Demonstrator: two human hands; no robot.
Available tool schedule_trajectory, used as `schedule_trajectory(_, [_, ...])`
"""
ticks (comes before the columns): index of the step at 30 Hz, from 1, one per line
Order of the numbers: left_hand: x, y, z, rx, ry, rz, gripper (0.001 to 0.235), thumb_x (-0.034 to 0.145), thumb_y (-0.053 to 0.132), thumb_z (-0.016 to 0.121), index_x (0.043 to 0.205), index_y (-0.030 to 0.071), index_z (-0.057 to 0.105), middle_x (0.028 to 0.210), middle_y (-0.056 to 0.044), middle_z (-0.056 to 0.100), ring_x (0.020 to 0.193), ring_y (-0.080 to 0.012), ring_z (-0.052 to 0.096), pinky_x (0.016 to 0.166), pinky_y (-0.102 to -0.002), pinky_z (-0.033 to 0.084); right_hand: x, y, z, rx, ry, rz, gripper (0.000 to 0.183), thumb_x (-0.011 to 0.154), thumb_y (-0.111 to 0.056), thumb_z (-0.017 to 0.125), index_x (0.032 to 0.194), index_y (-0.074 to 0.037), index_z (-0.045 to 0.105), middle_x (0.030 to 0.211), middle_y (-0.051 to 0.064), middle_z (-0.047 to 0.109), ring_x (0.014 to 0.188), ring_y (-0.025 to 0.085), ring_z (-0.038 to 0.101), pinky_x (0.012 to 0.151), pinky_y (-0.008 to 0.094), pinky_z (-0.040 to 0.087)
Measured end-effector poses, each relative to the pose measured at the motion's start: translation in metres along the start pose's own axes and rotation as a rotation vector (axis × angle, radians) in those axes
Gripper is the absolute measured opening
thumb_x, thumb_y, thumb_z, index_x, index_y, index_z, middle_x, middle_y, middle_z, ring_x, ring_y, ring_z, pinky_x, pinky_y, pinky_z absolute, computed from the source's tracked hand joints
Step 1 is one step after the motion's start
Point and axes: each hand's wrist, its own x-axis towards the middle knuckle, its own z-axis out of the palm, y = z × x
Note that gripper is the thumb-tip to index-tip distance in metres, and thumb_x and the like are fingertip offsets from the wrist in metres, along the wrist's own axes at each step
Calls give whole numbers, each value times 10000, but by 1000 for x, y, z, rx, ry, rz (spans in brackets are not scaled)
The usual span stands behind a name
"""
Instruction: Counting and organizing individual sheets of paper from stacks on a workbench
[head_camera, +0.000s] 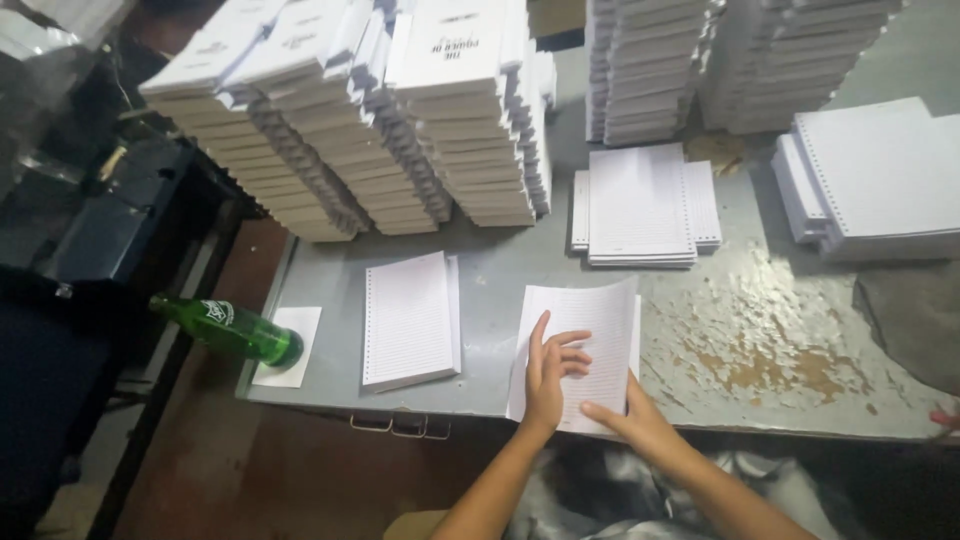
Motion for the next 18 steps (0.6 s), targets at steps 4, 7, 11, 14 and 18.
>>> schedule_trajectory(4, [-3, 2, -3, -7, -2, 88, 637, 1032, 438, 457, 1524, 49, 350, 1190, -228, 699, 892, -209, 684, 713, -265, 588, 29, 68, -25, -214, 131, -69, 550, 800, -232, 717, 1329, -109, 629, 1313, 65, 736, 1212, 185, 668, 1084, 340, 451])
schedule_trajectory(7, [-5, 43, 7, 619, -87, 389, 574, 970, 143, 620, 1489, 5, 418, 1516, -184, 502, 1433, -313, 465, 1212, -409, 325, 12, 28, -66, -168, -57, -159, 524, 812, -248, 746, 1306, -81, 686, 1249, 24, 767, 1110, 132, 698, 1016, 302, 516])
schedule_trajectory(11, [-18, 120, 26, 751, -233, -68, 1198, 817, 165, 842, 1616, 197, -49, 1737, -34, 57, 1592, -297, 27, 1239, -565, 126, -63, -60, -123, -535, -485, -230, 376, 966, -261, 595, 1327, -171, 653, 1085, -48, 745, 946, 81, 692, 890, 230, 519])
schedule_trajectory(14, [-19, 79, 27, 488, -357, -294, 1106, 720, 201, 890, 1568, 191, 179, 1377, 3, 428, 1273, -180, 395, 1042, -368, 388, -91, -75, -160, -801, -445, -225, 243, 955, -228, 571, 1157, -247, 706, 875, -75, 772, 790, 95, 733, 758, 217, 521])
schedule_trajectory(18, [-22, 5, 57, 408, -233, -170, 291, 759, 211, 884, 997, 65, 804, 943, -48, 791, 878, -172, 718, 795, -305, 568, -88, -43, -209, -786, 169, -245, 286, 797, -278, 781, 1075, -229, 826, 995, -80, 905, 817, 80, 856, 774, 224, 618])
